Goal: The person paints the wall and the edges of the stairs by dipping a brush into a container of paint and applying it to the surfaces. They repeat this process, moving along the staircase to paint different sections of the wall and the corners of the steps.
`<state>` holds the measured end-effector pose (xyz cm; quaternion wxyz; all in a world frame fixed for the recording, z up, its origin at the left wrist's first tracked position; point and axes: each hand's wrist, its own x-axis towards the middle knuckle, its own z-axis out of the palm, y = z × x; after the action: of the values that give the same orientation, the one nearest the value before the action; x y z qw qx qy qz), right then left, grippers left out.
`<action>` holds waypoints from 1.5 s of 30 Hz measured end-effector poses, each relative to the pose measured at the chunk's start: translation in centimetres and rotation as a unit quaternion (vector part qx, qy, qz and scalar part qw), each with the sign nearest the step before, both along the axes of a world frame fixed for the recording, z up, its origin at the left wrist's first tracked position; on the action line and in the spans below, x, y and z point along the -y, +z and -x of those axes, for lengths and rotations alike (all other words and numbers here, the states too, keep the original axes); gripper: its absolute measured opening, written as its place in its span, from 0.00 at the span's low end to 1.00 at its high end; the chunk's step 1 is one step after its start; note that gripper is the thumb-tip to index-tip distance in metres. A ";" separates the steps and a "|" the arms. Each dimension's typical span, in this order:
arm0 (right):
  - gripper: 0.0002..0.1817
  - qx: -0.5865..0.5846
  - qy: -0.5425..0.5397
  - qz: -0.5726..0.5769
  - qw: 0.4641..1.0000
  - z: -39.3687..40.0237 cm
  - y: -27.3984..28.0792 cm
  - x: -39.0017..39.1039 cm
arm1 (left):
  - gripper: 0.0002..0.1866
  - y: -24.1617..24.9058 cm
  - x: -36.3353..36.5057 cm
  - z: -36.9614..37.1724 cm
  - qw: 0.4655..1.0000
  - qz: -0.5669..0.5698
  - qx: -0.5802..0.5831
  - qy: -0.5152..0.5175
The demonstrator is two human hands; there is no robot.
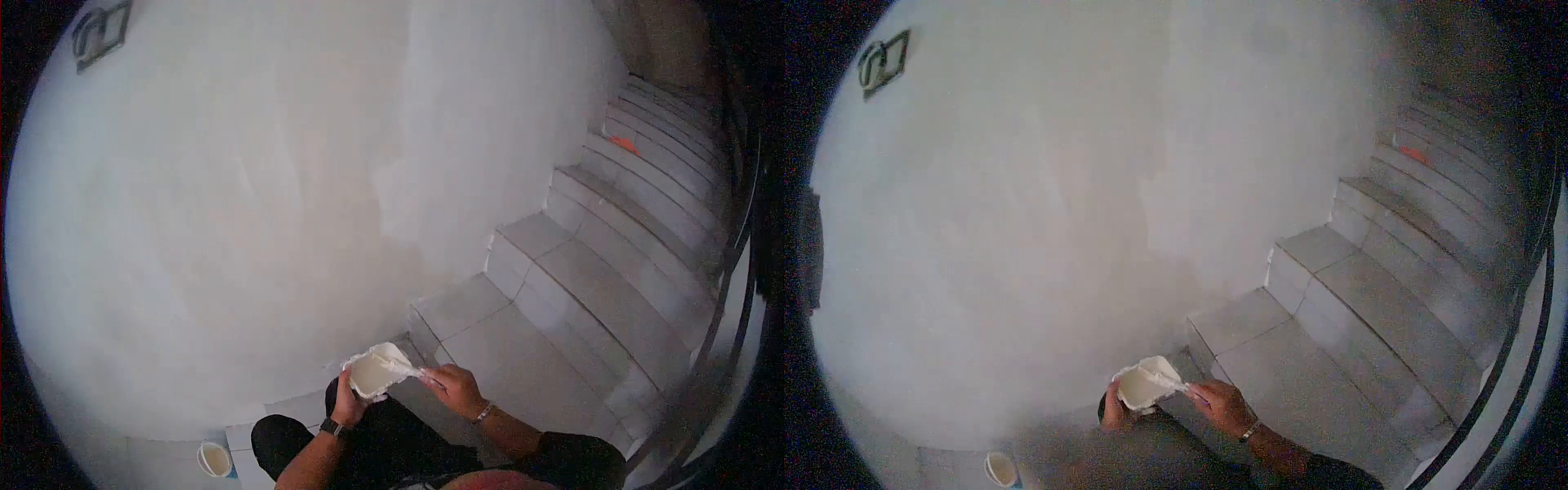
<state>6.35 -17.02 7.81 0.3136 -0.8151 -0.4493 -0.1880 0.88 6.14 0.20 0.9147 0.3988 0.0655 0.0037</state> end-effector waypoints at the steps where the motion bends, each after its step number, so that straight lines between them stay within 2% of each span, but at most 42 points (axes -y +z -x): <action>1: 0.12 0.008 0.004 -0.024 1.000 -0.1 -0.3 0.0 | 0.32 -0.5 0.1 -0.1 0.999 0.033 0.028 0.003; 2: 0.12 0.005 0.000 -0.021 1.000 -0.1 -0.6 0.1 | 0.32 -0.7 0.1 0.1 0.999 0.036 0.025 -0.001; 4: 0.12 -0.014 -0.004 -0.031 0.999 -0.1 -0.7 0.2 | 0.32 2.2 0.3 1.0 0.999 -0.034 0.005 0.013; 5: 0.12 -0.018 -0.005 -0.029 0.999 -0.3 -0.5 0.3 | 0.32 2.1 0.3 0.8 0.999 -0.031 0.000 0.012; 7: 0.11 -0.001 -0.012 0.054 0.998 -0.6 -0.1 0.7 | 0.31 1.1 0.1 0.7 0.999 0.025 -0.027 0.008; 8: 0.11 0.020 -0.002 0.042 0.999 -1.1 0.0 0.8 | 0.31 0.6 -0.2 0.4 0.999 0.028 -0.040 0.012; 10: 0.10 0.044 0.013 0.043 0.998 -2.4 0.0 1.2 | 0.30 -0.3 -0.5 0.0 0.999 0.003 0.049 0.004; 12: 0.09 0.045 0.022 0.071 0.996 -4.0 0.6 1.5 | 0.29 -0.4 -0.2 -0.3 0.999 0.002 -0.010 0.050; 13: 0.08 0.022 0.052 0.082 0.995 -4.4 1.6 1.4 | 0.29 -0.7 -0.1 -0.7 0.997 0.046 -0.026 0.056; 14: 0.08 0.043 0.045 0.134 0.989 -4.6 2.5 1.1 | 0.29 0.5 -0.1 -0.3 0.997 0.024 -0.036 0.057; 15: 0.09 0.069 0.039 0.185 0.979 -4.5 3.2 0.5 | 0.28 -1.6 -0.7 -0.7 0.998 0.039 -0.041 0.024; 16: 0.09 0.069 0.049 0.199 0.976 -4.2 4.2 -0.1 | 0.29 -0.4 -0.5 -0.5 0.998 0.055 -0.033 0.024; 17: 0.10 0.076 0.056 0.209 0.973 -4.1 4.9 -0.7 | 0.30 -1.5 -0.6 -1.0 0.998 0.053 -0.026 0.025; 18: 0.10 0.059 0.062 0.211 0.974 -4.0 5.3 -1.4 | 0.30 -0.4 -0.7 -0.7 0.998 0.047 -0.025 0.027; 20: 0.13 0.124 0.089 0.232 0.961 -4.4 5.6 -1.5 | 0.29 0.1 -0.3 -0.7 0.997 0.047 -0.052 0.007; 21: 0.13 0.117 0.092 0.229 0.962 -4.7 5.5 -1.1 | 0.29 0.0 0.1 -1.0 0.997 0.045 -0.060 0.008; 23: 0.12 0.157 0.100 0.241 0.952 -5.3 5.3 -0.8 | 0.32 -0.9 0.7 -1.7 1.000 -0.001 -0.015 0.003; 26: 0.14 0.149 0.113 0.283 0.941 -5.5 4.7 -3.2 | 0.32 -2.1 -1.0 -1.8 1.000 0.005 -0.029 0.006; 31: 0.16 0.178 0.128 0.286 0.933 -6.1 4.4 -3.5 | 0.28 0.5 -0.7 -1.2 0.997 0.048 -0.053 0.020; 45: 0.14 0.171 0.126 0.303 0.929 -7.2 4.1 -3.0 | 0.29 -0.4 -1.1 -1.6 0.998 0.030 -0.051 -0.002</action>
<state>13.52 -13.99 11.94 -0.0084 -0.7631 -0.6311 -0.1388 2.49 7.22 -0.19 0.9218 0.3707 0.1115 -0.0203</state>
